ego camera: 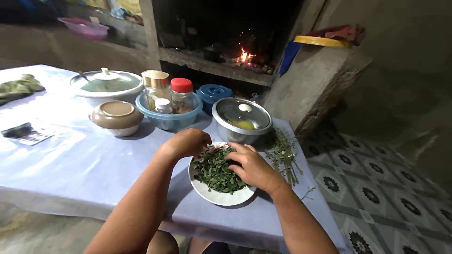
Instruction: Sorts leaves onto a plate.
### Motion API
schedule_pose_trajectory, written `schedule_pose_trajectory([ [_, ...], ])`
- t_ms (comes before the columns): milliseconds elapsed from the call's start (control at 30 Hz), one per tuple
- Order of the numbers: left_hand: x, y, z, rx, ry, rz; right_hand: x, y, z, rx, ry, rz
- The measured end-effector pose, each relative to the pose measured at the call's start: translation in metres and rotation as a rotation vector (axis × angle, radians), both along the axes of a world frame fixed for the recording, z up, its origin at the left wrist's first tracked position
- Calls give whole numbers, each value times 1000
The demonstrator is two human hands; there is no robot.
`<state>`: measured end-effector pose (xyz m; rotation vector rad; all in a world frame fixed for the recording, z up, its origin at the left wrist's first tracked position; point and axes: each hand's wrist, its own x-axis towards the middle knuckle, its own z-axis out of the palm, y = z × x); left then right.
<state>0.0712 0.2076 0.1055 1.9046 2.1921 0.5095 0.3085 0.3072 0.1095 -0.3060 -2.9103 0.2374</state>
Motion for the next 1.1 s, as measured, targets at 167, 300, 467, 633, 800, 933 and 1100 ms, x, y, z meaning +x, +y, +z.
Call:
schedule_pose_trajectory([
  [167, -5, 2, -2, 5, 41, 25, -6, -5, -2, -16, -193, 24],
  [300, -11, 0, 2, 7, 20, 19, -6, -4, -1, -6, -230, -23],
  [467, -12, -2, 4, 31, -9, 4, -1, 4, 0, 3, -69, -31],
  [633, -10, -2, 5, 2, -38, 3, 0, 6, -3, -48, 176, -17],
  [800, -6, -4, 2, -40, -46, -30, 1, 7, -3, -58, 222, -51],
  [933, -3, -2, -6, -119, -49, -59, 1, 6, -1, -49, 319, -103],
  [1100, 1, -1, -6, -155, -10, -76, 5, 5, 8, -23, 167, -234],
])
